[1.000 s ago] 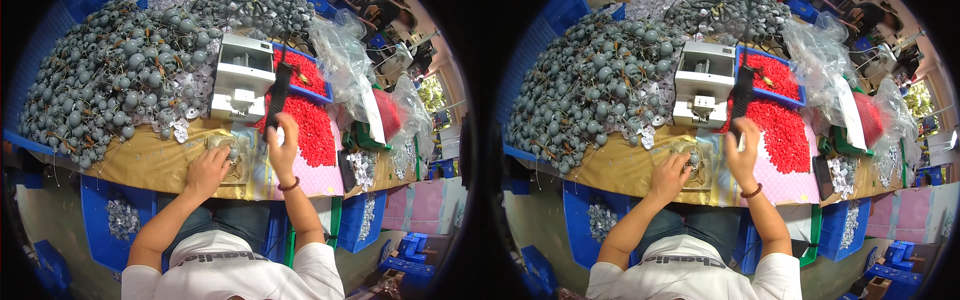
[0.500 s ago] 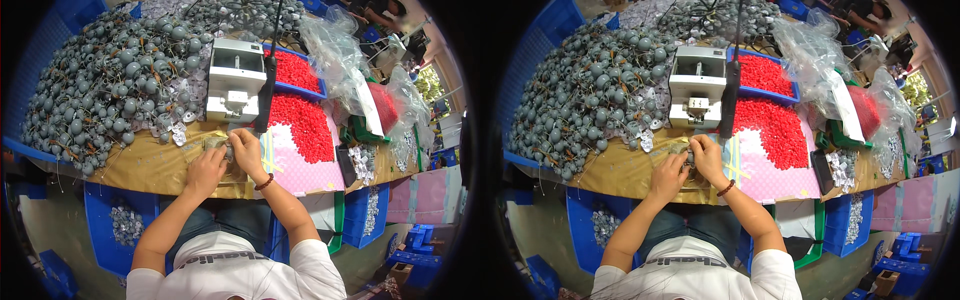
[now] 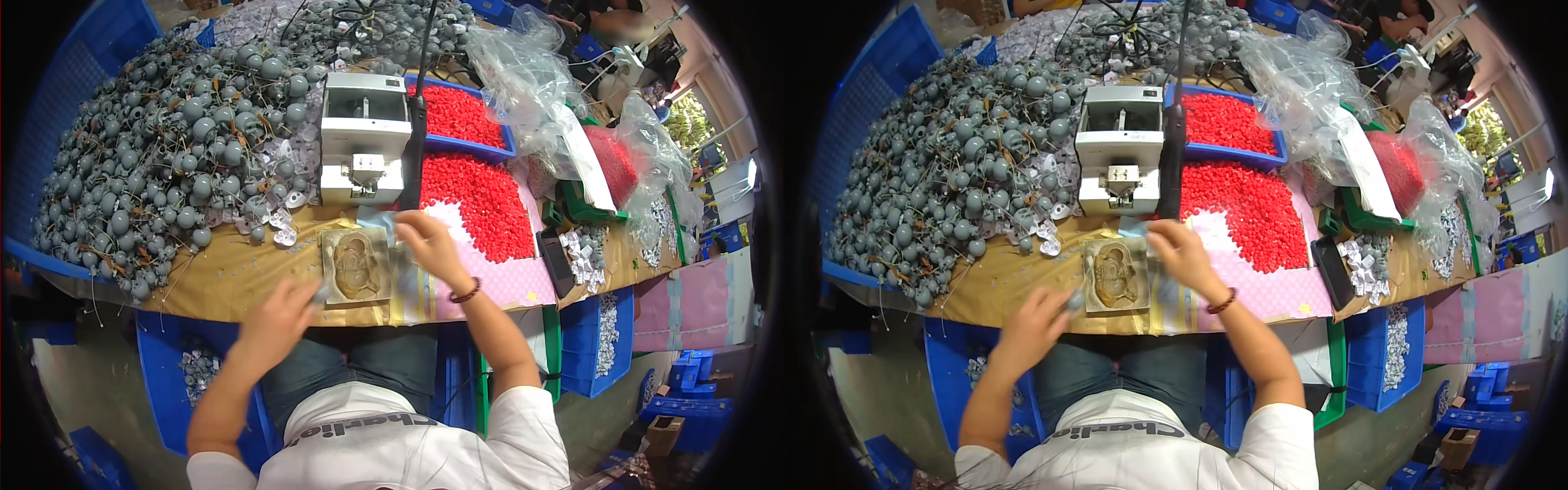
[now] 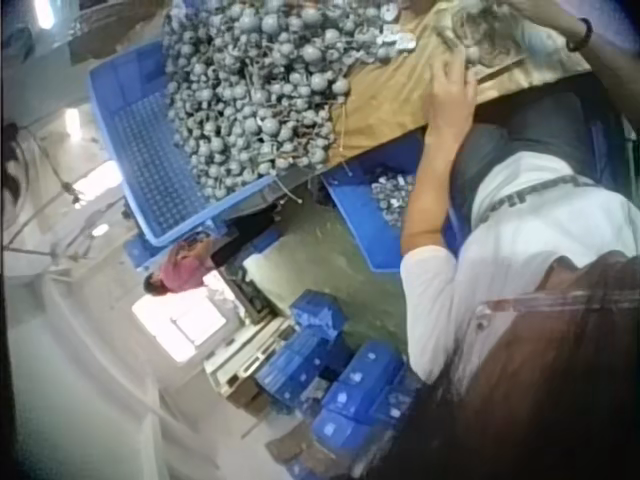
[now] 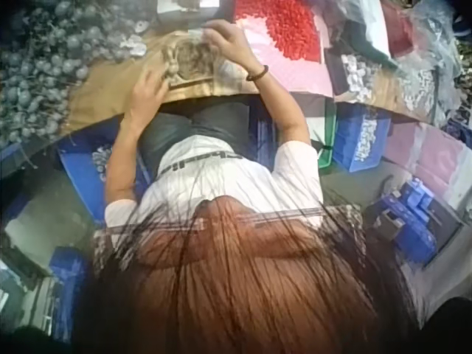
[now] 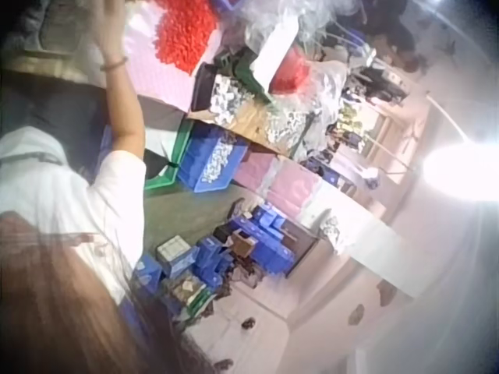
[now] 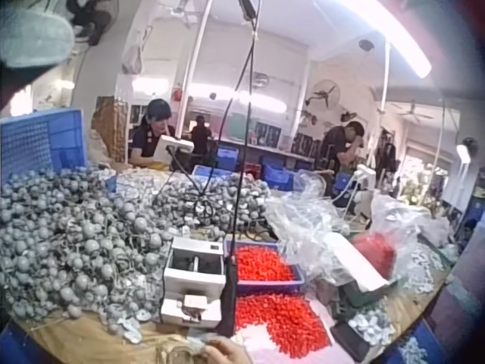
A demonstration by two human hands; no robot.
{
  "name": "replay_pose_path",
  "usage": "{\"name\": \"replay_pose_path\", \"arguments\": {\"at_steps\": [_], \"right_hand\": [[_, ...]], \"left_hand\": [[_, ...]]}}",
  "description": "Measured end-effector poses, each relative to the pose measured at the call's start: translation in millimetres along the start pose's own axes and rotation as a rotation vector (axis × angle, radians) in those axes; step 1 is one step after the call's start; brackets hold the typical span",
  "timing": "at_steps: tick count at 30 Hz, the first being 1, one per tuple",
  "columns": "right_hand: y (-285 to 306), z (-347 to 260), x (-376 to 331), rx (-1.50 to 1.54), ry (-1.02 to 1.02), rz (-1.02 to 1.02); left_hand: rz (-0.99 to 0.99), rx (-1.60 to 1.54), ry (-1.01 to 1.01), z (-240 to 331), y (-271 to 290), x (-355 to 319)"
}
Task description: Assembling plastic toy components using an electric screwdriver.
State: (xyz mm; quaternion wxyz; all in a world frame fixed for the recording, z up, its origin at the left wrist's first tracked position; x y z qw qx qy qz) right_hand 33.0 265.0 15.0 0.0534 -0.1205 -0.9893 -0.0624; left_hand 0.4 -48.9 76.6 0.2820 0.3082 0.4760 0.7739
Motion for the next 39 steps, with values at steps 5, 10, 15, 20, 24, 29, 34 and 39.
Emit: {"name": "replay_pose_path", "arguments": {"at_steps": [5,10,15,20,24,29,34,39], "right_hand": [[105.5,25.1,-0.9,-0.965,0.185,0.114],[130.2,56.7,0.7,-1.238,0.133,0.083],[124.3,62.6,13.6,-1.305,0.157,0.042],[123.7,49.5,11.8,-1.158,0.247,0.077],[103.0,27.7,1.6,-0.673,0.149,0.093],[52.2,42.3,-20.8,-0.191,-0.067,0.034],[33.5,69.3,-38.0,-0.004,-0.177,0.064],[31.2,66.7,-36.2,0.117,-0.219,0.107]], "left_hand": [[-0.421,0.182,0.156,-52.5,94.7,-69.4],[0.029,0.277,0.104,-66.9,36.6,-22.0],[0.199,0.369,0.046,-85.1,-57.4,37.8],[0.16,0.389,-0.037,-90.4,-64.5,44.5],[0.1,0.302,-0.022,-83.0,-59.4,23.0],[-0.042,0.334,0.028,-98.8,-53.9,22.7],[0.029,0.282,-0.073,-93.7,-34.6,39.6],[-0.036,-0.139,-0.07,-35.8,-43.6,53.4]]}}
Point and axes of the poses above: each hand's wrist, its own x-axis towards the middle knuckle, its own y-axis out of the back of the hand, z = x × y, the point moved 1 cm from there along x, towards the middle knuckle, and after that the axes turned 12 degrees about x, right-handed, at the moved point
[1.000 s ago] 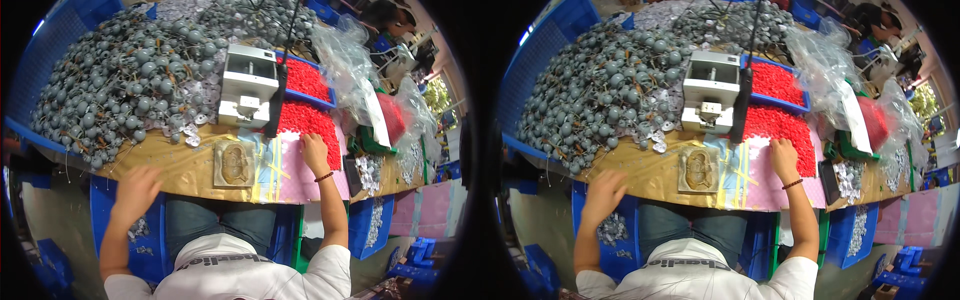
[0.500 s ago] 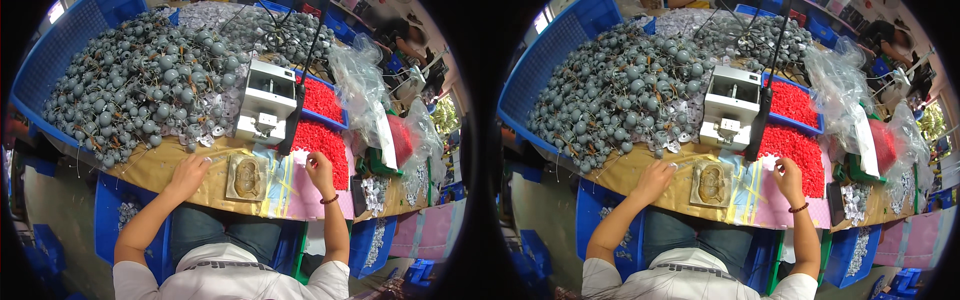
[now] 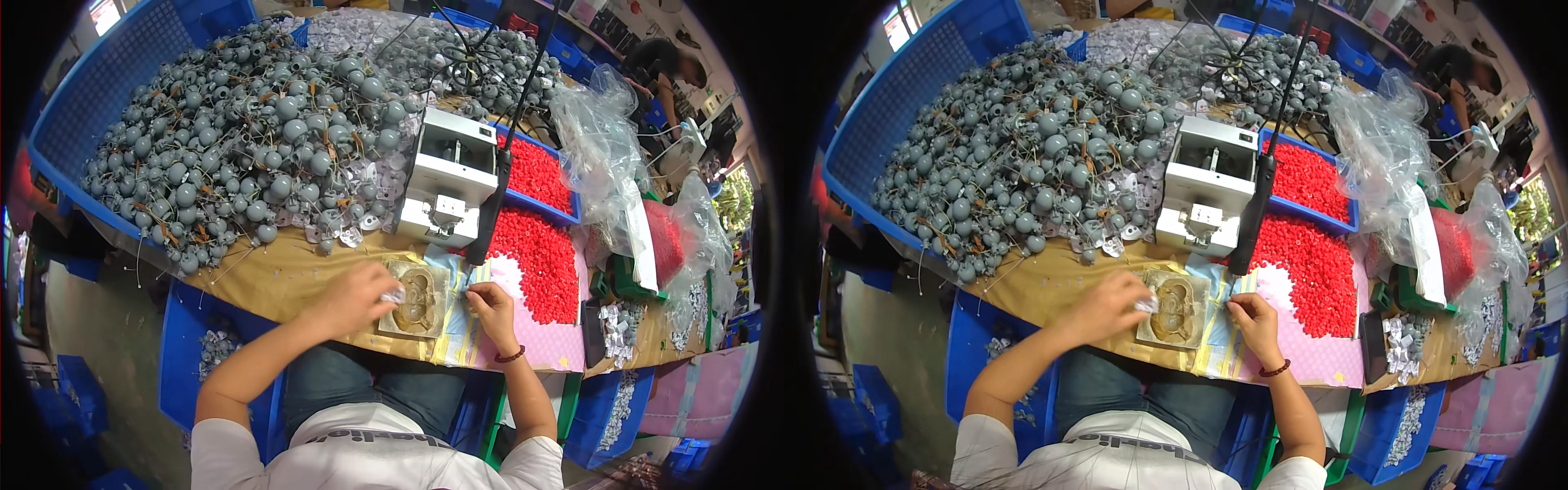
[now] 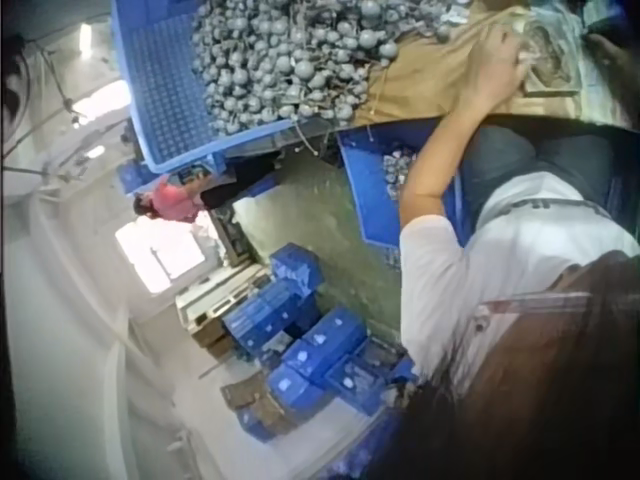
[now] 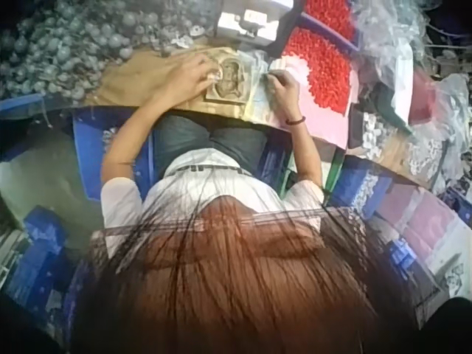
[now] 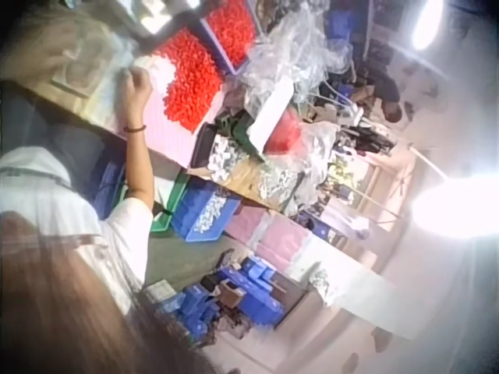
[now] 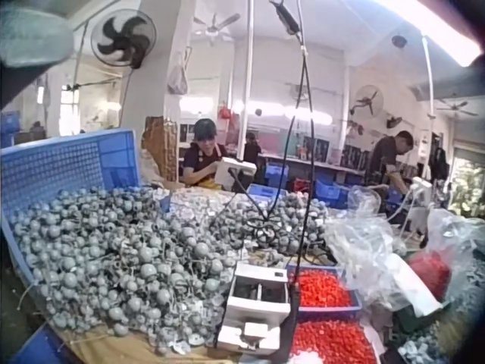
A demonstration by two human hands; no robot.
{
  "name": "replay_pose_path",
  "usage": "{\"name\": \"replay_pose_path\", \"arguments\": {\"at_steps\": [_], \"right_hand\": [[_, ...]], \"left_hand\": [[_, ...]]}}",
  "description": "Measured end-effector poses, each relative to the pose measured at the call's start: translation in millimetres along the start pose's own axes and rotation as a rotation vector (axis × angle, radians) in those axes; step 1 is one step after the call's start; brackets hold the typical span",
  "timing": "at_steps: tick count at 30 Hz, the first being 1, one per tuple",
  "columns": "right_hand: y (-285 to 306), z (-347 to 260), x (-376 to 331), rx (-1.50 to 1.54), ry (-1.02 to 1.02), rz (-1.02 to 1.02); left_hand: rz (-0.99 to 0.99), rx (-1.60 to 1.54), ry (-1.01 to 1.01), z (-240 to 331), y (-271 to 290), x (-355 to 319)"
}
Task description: Assembling plastic toy components using an electric screwdriver.
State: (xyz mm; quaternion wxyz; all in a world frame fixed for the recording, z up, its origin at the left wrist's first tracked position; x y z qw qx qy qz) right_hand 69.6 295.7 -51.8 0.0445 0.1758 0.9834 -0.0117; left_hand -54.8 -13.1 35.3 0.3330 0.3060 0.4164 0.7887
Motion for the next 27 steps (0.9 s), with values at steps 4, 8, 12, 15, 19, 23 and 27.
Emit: {"name": "replay_pose_path", "arguments": {"at_steps": [4,8,12,15,19,23,27], "right_hand": [[-12.8,-11.8,0.6,-0.001,0.187,-0.048],[-55.0,-49.9,1.0,-0.273,0.588,-0.207],[-86.2,-54.1,8.8,-0.488,0.821,-0.298],[-90.4,-51.2,14.7,-0.593,0.918,-0.357],[-89.4,-51.6,8.8,-0.626,0.934,-0.388],[-85.4,-53.8,-1.5,-0.685,0.87,-0.361],[-93.6,-53.5,-6.8,-0.72,0.836,-0.316]], "left_hand": [[0.021,-0.001,-0.01,15.3,-40.7,17.7],[0.027,0.055,0.09,25.2,-46.9,27.0],[0.059,0.017,0.082,20.2,-46.1,25.6],[0.093,-0.07,0.005,-6.0,-25.8,31.8],[0.349,0.224,0.074,-52.8,43.4,67.4],[0.593,0.552,0.054,-94.8,86.0,124.0],[0.476,0.734,-0.029,-118.4,103.7,148.9]]}}
Point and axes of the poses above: each hand's wrist, its own x-axis towards the middle knuckle, its own y-axis out of the back of the hand, z = x × y, the point moved 1 cm from there along x, towards the middle knuckle, and after that the axes turned 12 degrees about x, right-handed, at the moved point
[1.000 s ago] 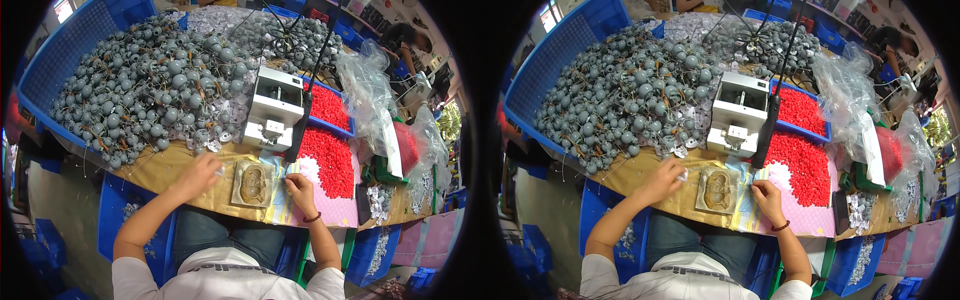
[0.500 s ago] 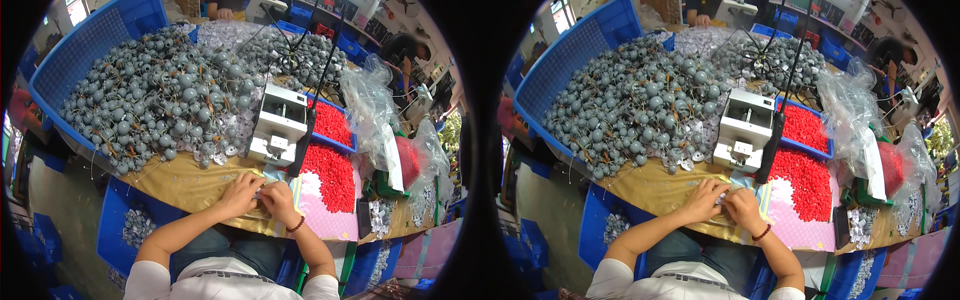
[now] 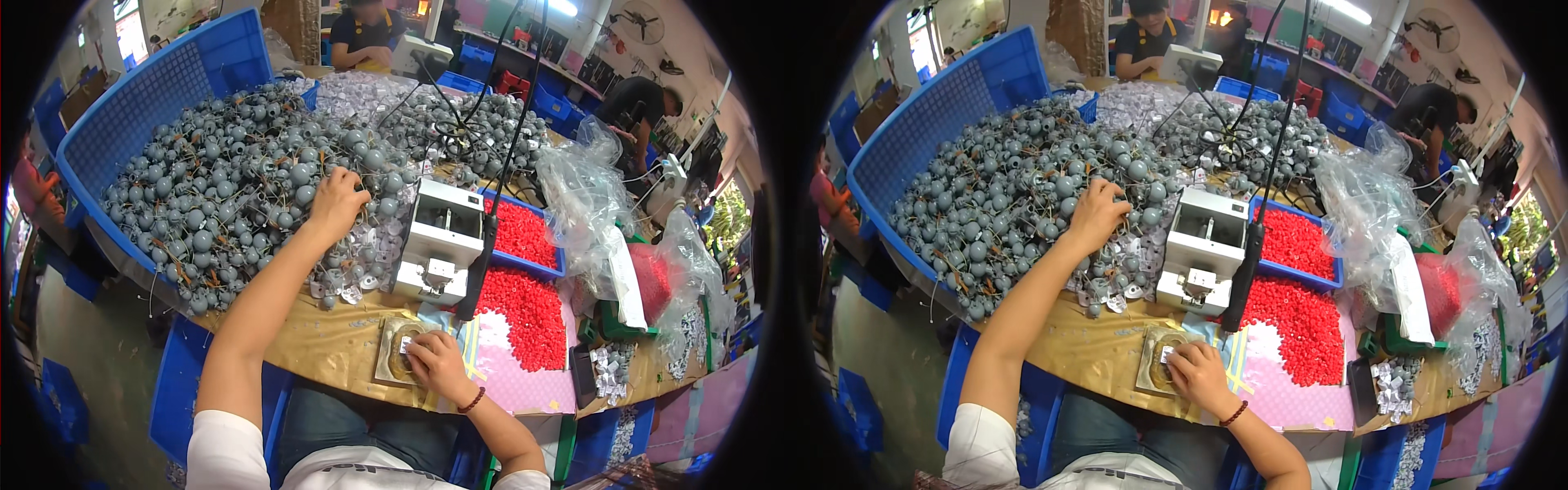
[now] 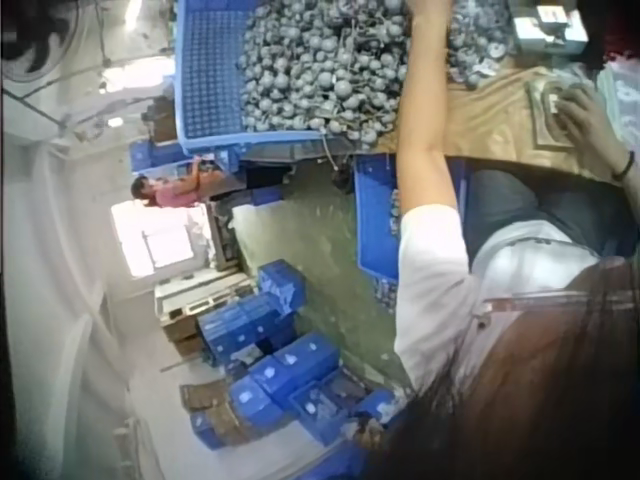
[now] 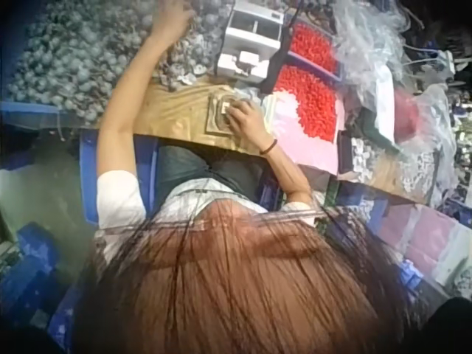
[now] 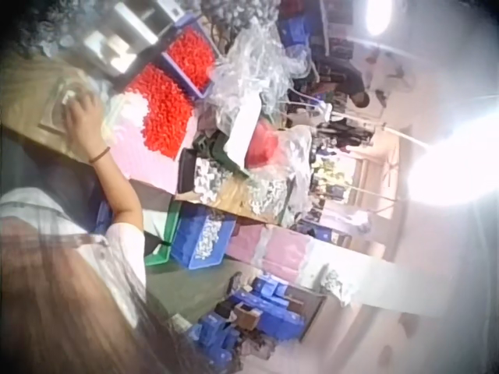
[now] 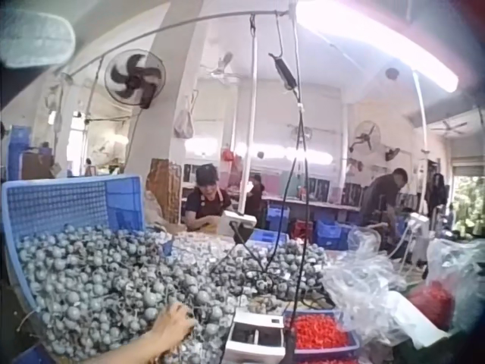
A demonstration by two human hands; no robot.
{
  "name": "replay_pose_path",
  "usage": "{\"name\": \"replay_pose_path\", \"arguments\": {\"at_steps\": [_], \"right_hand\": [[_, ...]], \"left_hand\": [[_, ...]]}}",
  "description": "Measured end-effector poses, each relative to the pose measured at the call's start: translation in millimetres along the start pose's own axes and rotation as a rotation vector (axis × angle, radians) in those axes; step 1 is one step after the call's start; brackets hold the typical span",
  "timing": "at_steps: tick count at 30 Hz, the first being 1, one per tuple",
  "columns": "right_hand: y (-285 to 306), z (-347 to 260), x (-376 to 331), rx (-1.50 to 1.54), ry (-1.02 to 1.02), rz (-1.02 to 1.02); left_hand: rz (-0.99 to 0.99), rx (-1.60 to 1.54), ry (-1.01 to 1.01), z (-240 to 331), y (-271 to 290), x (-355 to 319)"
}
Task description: Assembling plastic toy components using an electric screwdriver.
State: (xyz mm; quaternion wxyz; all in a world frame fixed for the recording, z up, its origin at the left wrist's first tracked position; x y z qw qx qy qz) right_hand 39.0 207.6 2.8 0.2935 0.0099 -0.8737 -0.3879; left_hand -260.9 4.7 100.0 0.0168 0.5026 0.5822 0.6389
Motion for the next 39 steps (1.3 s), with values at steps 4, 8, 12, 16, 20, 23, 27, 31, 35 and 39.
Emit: {"name": "replay_pose_path", "arguments": {"at_steps": [4,8,12,16,20,23,27,31,35,39], "right_hand": [[-4.5,0.0,-1.2,-0.012,-0.02,0.022],[-8.6,6.8,-9.3,0.03,-0.073,0.088],[-2.9,2.4,-3.9,0.091,-0.093,0.089],[20.6,-7.9,9.9,0.191,-0.072,0.152],[47.5,-14.2,39.1,0.249,-0.059,0.279],[48.7,-25.3,64.6,0.291,-0.02,0.27],[34.7,-26.5,97.7,0.265,0.005,0.213],[12.2,-20.9,126.4,0.379,-0.031,0.101],[0.9,-31.7,122.4,0.683,-0.229,0.116],[8.3,-42.1,108.9,0.624,-0.253,0.084]], "left_hand": [[0.063,-0.154,-0.006,-4.7,9.0,10.3],[0.2,-0.56,0.303,5.3,59.9,24.7],[-0.008,-0.793,0.454,10.6,108.1,32.3],[-0.151,-0.759,0.163,28.9,101.9,2.2],[-0.341,-0.733,0.079,50.5,97.3,-26.1],[-0.418,-0.778,0.094,48.8,74.2,-48.6],[-0.543,-0.957,0.218,59.4,57.9,-67.3],[-0.438,-1.046,0.306,66.9,70.4,-76.7],[-0.383,-1.191,0.449,75.0,90.2,-96.7],[-0.699,-1.688,0.541,83.9,76.3,-130.6]]}}
Point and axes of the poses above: each hand's wrist, its own x-axis towards the middle knuckle, its own y-axis out of the back of the hand, z = x × y, the point moved 1 cm from there along x, towards the middle knuckle, and after that the axes turned 12 degrees about x, right-handed, at the moved point
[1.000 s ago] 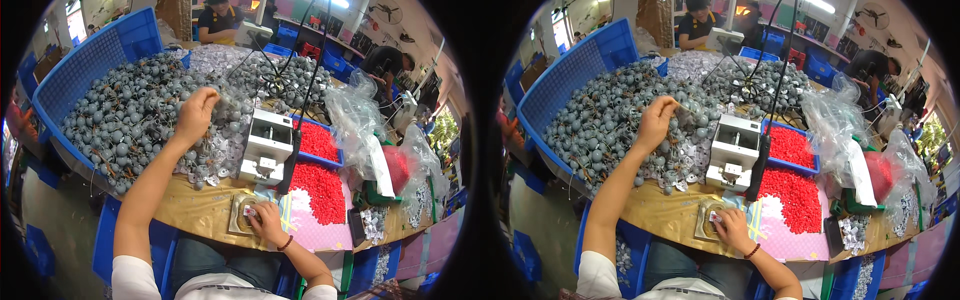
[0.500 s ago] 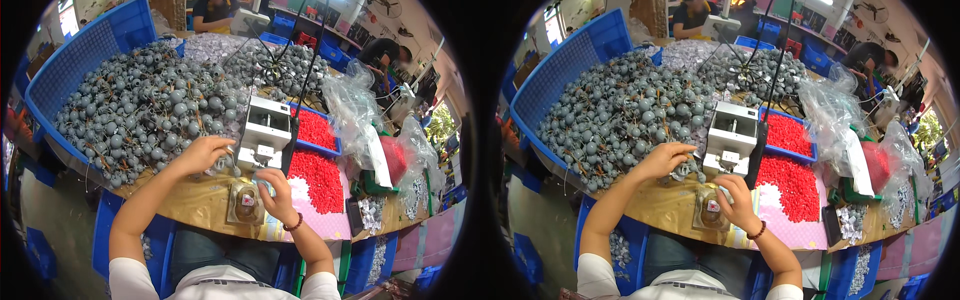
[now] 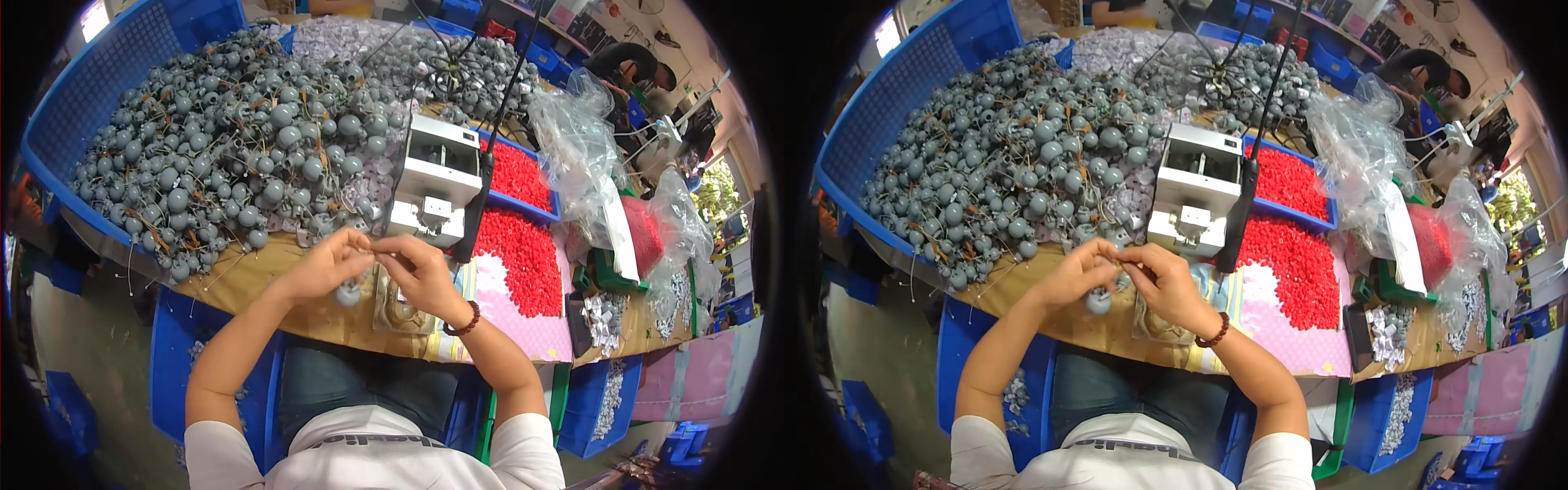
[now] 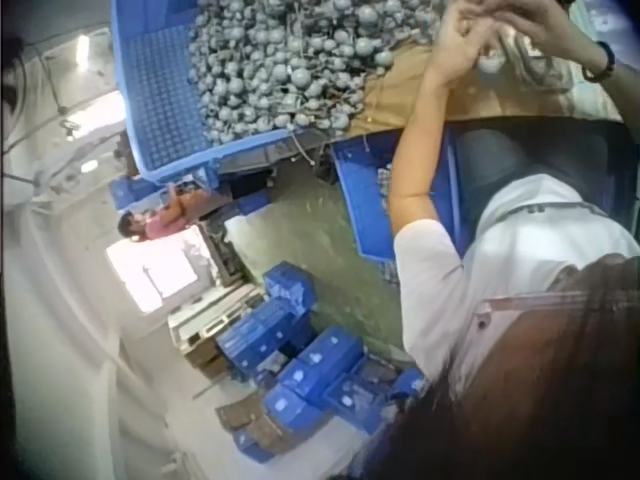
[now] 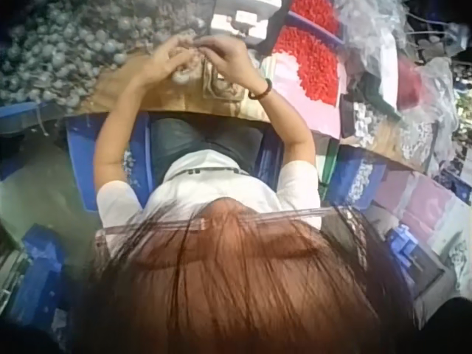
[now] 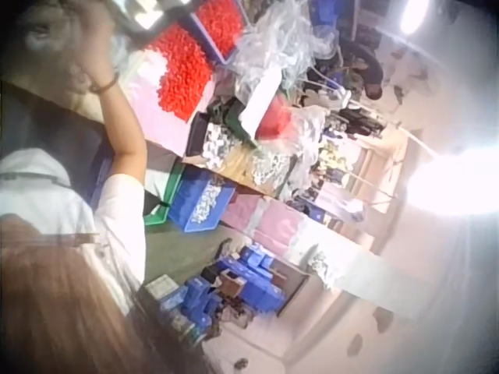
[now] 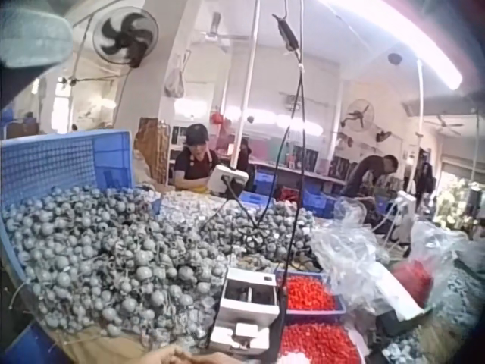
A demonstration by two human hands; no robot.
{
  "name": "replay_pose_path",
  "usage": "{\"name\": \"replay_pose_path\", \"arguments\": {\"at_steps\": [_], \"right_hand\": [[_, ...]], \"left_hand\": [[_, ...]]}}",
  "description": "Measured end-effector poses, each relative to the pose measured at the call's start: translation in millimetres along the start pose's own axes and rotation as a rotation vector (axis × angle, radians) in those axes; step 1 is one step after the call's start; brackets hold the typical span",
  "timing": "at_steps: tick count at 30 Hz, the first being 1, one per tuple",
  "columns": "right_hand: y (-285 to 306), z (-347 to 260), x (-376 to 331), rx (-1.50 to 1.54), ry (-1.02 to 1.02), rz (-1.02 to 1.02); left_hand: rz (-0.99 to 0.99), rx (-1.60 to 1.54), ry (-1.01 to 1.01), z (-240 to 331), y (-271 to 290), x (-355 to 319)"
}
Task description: Assembling plastic toy components using an electric screwdriver.
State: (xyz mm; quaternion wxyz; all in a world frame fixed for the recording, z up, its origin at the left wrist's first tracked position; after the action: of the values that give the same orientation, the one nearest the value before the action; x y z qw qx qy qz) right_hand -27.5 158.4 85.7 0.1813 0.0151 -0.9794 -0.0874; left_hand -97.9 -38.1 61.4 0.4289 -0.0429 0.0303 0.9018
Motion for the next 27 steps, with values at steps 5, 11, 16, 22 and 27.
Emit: {"name": "replay_pose_path", "arguments": {"at_steps": [5,11,16,22,27], "right_hand": [[32.5,15.1,-48.2,-0.316,0.015,-0.154],[38.2,41.2,-78.2,-0.634,0.155,-0.188],[38.7,45.8,-77.8,-0.764,0.172,-0.301],[38.2,35.7,-75.6,-0.875,0.194,-0.459],[40.1,35.2,-79.8,-0.937,0.247,-0.516]], "left_hand": [[-0.041,0.025,-0.004,-35.8,-43.9,-25.7],[0.204,0.645,-0.196,-51.6,-90.1,-34.0],[0.264,0.817,-0.258,-55.2,-93.7,-31.5],[0.205,0.864,-0.245,-49.4,-95.0,-30.1],[0.322,0.927,-0.232,-47.8,-94.5,-29.0]]}}
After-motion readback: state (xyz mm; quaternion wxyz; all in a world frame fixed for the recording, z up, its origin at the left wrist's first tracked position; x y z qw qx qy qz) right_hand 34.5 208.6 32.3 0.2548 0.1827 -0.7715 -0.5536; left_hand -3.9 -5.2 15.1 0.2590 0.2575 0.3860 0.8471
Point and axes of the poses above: each hand's wrist, its own x-axis towards the middle knuckle, its own y-axis out of the back of the hand, z = x × y, the point moved 1 cm from there along x, towards the middle knuckle, and after that the axes turned 12 degrees about x, right-handed, at the moved point
